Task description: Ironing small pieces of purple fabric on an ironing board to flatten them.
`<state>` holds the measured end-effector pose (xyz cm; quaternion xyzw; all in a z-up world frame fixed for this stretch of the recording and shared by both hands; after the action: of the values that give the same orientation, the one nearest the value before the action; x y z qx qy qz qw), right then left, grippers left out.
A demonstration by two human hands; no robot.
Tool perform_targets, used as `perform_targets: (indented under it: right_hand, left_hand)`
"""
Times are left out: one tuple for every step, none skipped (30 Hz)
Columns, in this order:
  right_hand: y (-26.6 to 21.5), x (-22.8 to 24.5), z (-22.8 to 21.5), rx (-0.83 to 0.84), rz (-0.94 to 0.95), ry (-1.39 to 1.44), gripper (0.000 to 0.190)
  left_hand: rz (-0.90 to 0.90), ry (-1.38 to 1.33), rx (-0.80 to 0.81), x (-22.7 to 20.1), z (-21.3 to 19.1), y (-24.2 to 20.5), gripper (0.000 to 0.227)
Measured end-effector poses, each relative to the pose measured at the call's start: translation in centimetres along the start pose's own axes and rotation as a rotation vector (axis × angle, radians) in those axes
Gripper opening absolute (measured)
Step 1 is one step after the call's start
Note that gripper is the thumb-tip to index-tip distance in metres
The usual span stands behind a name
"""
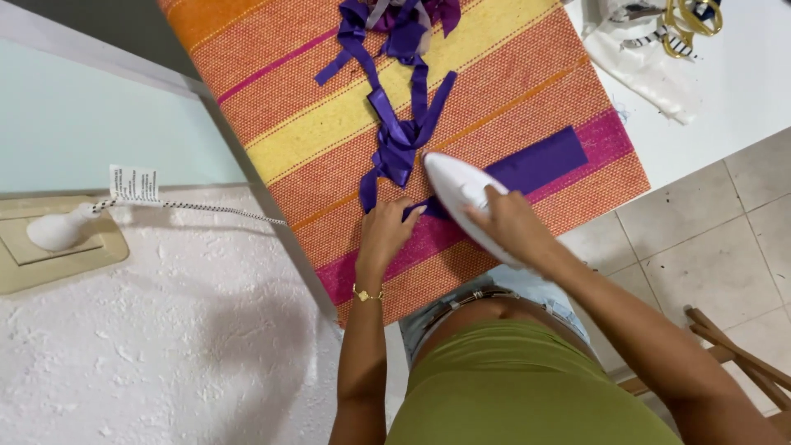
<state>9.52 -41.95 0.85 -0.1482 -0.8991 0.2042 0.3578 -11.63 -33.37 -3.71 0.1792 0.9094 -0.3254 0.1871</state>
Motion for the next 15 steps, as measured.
perform_targets:
  right_hand:
    - [0.3, -0.1, 1.1, 0.024, -0.011, -0.003, 0.057]
    - [0.1, -0.9, 0.0, 0.018, -0.009, -0.001, 0.057]
    - [0.0, -1.9, -1.2, -0.011, 0.034, 0.0, 0.059]
    - [-0.3, -3.0, -2.3, -0.037, 0.075, 0.001, 0.061]
    - [0.2, -4.6, -4.2, -0.04, 0.076, 0.003, 0.061]
    - [0.4, -6.3, -6.4, -0.118, 0.108, 0.015, 0.063]
    - [0.6, -8.0, -8.5, -0.197, 0.139, 0.026, 0.065]
    - [1.0, -9.3, -9.1, -0.197, 0.135, 0.028, 0.065]
    - [1.4, -10.7, -9.7, -0.2, 0.135, 0.123, 0.058]
    - [1.7, -12.1, -10.1, -0.202, 0.141, 0.223, 0.056]
    - [1.2, -10.2, -9.0, -0.202, 0.142, 0.228, 0.056]
    - [1.0, -8.1, -7.8, -0.16, 0.131, 0.202, 0.056]
    - [0.7, -6.2, -6.6, -0.118, 0.12, 0.174, 0.056]
    - [0.3, -4.7, -4.7, -0.119, 0.122, 0.174, 0.056]
    - [-0.1, -3.0, -2.3, -0.059, 0.079, 0.072, 0.061]
  left_hand:
    - [-0.002, -0.02, -0.005, 0.1, -0.1, 0.2, 0.03]
    - [0.004, -0.017, -0.005, -0.2, -0.1, 0.1, 0.03]
    - [0.007, -0.012, 0.004, -0.3, -0.2, 0.1, 0.031]
    - [0.006, -0.007, 0.014, -0.4, -0.1, -0.1, 0.033]
    - [0.009, -0.004, 0.014, -0.5, 0.0, 0.2, 0.033]
    - [0.011, -0.002, 0.014, -0.4, 0.1, 0.2, 0.033]
    - [0.012, 0.0, 0.015, -0.4, 0.2, 0.1, 0.033]
    - [0.011, 0.002, 0.011, -0.4, 0.2, 0.1, 0.033]
    - [0.009, 0.004, 0.018, -0.4, 0.2, 0.1, 0.033]
    - [0.008, 0.01, 0.03, -0.4, 0.1, 0.0, 0.033]
    - [0.008, 0.015, 0.032, -0.2, 0.1, 0.0, 0.033]
    - [-0.005, -0.015, 0.042, 0.0, 0.2, 0.2, 0.033]
    - [-0.018, -0.045, 0.052, 0.1, 0.3, 0.4, 0.033]
    - [-0.016, -0.045, 0.053, 0.1, 0.1, 0.3, 0.033]
    - [-0.014, -0.065, 0.057, 0.0, 0.0, 0.3, 0.03]
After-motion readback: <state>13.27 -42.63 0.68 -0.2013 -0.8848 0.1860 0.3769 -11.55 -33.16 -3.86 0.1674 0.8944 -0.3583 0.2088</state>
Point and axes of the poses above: each hand's wrist, its own y-axis towards the middle knuckle, its own z-axis out of the palm, x = y × z, the point moved 7 cm from there along y, towards the middle knuckle, and after that the axes turned 7 degrees about y, right-handed, at the moved point
